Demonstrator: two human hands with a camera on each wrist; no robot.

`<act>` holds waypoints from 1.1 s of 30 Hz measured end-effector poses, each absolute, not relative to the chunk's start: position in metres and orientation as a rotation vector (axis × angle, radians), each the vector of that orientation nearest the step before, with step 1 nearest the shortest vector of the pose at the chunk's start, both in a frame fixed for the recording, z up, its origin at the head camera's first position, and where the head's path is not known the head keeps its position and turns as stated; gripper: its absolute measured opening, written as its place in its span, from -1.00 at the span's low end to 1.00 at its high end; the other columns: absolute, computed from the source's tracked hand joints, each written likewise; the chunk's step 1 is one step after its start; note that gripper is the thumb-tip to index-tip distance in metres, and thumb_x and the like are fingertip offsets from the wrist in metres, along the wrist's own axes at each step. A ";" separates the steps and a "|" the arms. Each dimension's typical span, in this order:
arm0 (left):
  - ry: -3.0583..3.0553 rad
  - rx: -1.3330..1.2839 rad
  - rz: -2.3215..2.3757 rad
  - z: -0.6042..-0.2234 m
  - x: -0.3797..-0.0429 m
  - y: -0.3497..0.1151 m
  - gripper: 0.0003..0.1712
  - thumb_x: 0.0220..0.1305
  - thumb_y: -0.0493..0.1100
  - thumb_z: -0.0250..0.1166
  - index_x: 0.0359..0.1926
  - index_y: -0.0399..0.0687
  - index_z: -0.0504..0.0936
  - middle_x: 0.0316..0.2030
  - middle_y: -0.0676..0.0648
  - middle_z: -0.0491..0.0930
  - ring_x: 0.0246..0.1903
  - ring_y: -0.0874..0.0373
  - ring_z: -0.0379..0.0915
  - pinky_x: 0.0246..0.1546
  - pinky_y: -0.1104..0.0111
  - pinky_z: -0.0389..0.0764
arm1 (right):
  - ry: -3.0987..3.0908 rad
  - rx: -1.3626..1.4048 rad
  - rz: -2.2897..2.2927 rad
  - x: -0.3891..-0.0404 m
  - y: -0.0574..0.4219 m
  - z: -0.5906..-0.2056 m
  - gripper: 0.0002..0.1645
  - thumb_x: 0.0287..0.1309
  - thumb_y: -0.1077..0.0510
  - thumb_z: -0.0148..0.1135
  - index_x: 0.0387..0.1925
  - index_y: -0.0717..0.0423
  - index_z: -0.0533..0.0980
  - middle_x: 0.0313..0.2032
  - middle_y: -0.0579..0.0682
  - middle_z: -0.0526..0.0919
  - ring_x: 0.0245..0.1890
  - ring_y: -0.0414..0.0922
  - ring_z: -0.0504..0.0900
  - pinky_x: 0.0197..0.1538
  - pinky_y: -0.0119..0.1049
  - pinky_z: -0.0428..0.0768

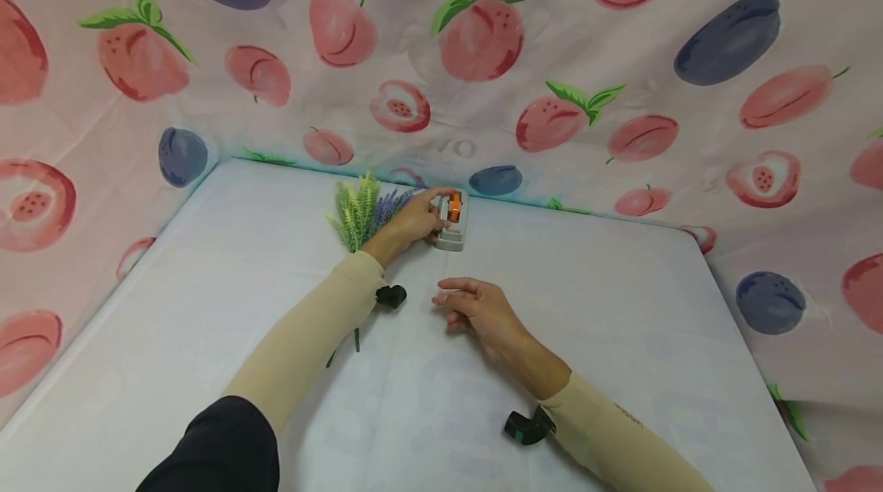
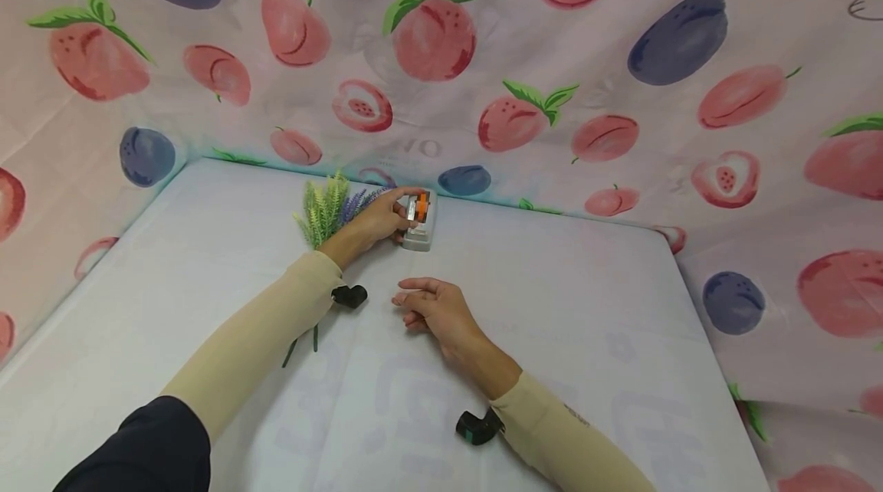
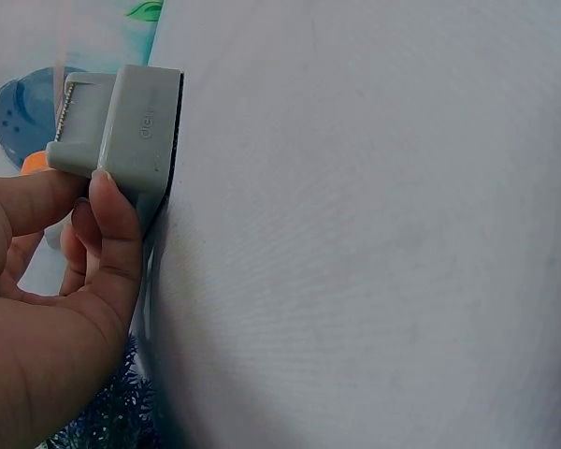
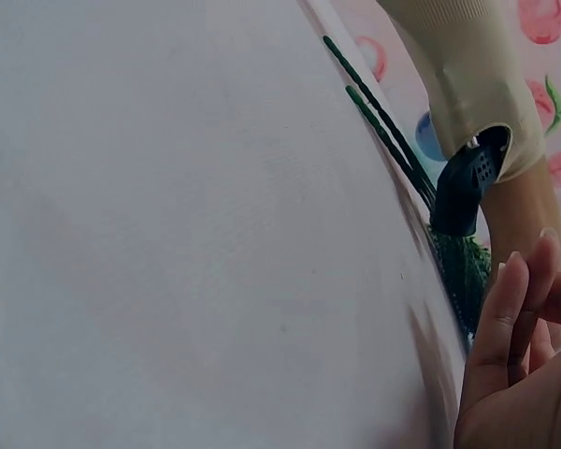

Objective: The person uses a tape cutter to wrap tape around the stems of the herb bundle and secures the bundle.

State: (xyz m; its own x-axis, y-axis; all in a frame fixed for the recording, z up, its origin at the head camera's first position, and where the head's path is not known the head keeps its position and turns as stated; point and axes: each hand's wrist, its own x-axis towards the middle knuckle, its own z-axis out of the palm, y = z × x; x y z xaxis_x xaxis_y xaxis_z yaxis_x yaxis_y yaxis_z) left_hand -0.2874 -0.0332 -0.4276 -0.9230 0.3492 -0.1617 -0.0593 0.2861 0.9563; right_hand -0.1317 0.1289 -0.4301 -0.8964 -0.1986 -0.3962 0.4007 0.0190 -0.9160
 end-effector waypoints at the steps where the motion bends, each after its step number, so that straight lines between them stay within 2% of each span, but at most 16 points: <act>1: 2.221 0.262 1.674 -0.428 -0.288 -0.033 -0.29 0.39 -0.40 0.25 0.44 0.27 0.41 -0.39 -0.12 0.44 -0.43 0.07 0.50 -0.45 0.21 0.62 | 1.891 0.202 -1.931 -0.130 0.129 -0.430 -0.61 0.32 0.31 0.26 0.16 0.27 0.56 -0.20 0.05 0.78 -0.53 -0.22 0.58 -0.34 -0.39 0.66; 9: 2.224 0.256 1.670 -0.426 -0.288 -0.033 -0.28 0.38 -0.41 0.26 0.44 0.28 0.41 -0.34 -0.15 0.45 -0.41 0.06 0.53 -0.46 0.21 0.62 | 1.894 0.186 -1.921 -0.122 0.129 -0.429 -0.62 0.28 0.33 0.27 0.13 0.30 0.52 -0.16 0.14 0.78 -0.55 -0.21 0.58 -0.35 -0.37 0.64; 16: 2.221 0.261 1.666 -0.425 -0.288 -0.032 -0.28 0.38 -0.41 0.25 0.44 0.28 0.41 -0.35 -0.14 0.44 -0.36 0.05 0.56 -0.46 0.22 0.62 | 1.908 0.221 -1.944 -0.119 0.133 -0.428 -0.69 0.24 0.34 0.31 -0.01 0.29 0.47 -0.20 0.14 0.79 -0.59 -0.21 0.57 -0.37 -0.36 0.64; 22: 2.218 0.261 1.675 -0.426 -0.289 -0.032 -0.27 0.39 -0.43 0.22 0.45 0.27 0.40 -0.37 -0.15 0.42 -0.28 0.03 0.61 -0.48 0.23 0.60 | 1.916 0.231 -1.915 -0.116 0.133 -0.427 -0.56 0.22 0.33 0.35 0.08 0.33 0.42 -0.22 0.12 0.79 -0.60 -0.24 0.58 -0.39 -0.40 0.63; 28: 2.237 0.267 1.657 -0.428 -0.288 -0.032 -0.28 0.39 -0.42 0.22 0.45 0.26 0.39 -0.37 -0.15 0.43 -0.27 0.03 0.63 -0.47 0.21 0.63 | 1.900 0.207 -1.875 -0.114 0.136 -0.426 -0.51 0.26 0.29 0.33 0.19 0.34 0.50 -0.19 0.11 0.79 -0.59 -0.26 0.58 -0.39 -0.41 0.64; 33: 2.252 0.270 1.653 -0.428 -0.288 -0.032 -0.27 0.38 -0.42 0.24 0.45 0.25 0.40 -0.39 -0.14 0.41 -0.35 0.05 0.58 -0.47 0.21 0.63 | 1.873 0.177 -1.834 -0.115 0.140 -0.426 -0.61 0.29 0.26 0.32 0.11 0.36 0.59 -0.20 0.06 0.80 -0.58 -0.27 0.57 -0.39 -0.41 0.64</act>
State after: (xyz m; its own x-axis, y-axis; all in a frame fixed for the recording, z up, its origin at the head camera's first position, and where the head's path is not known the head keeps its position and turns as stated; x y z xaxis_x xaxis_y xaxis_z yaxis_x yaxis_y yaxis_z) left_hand -0.2878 -0.0321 -0.4276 -0.9265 0.3436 -0.1536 -0.0434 0.3079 0.9504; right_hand -0.1150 0.1401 -0.4264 -0.8619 -0.2539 -0.4390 0.4336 0.0802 -0.8975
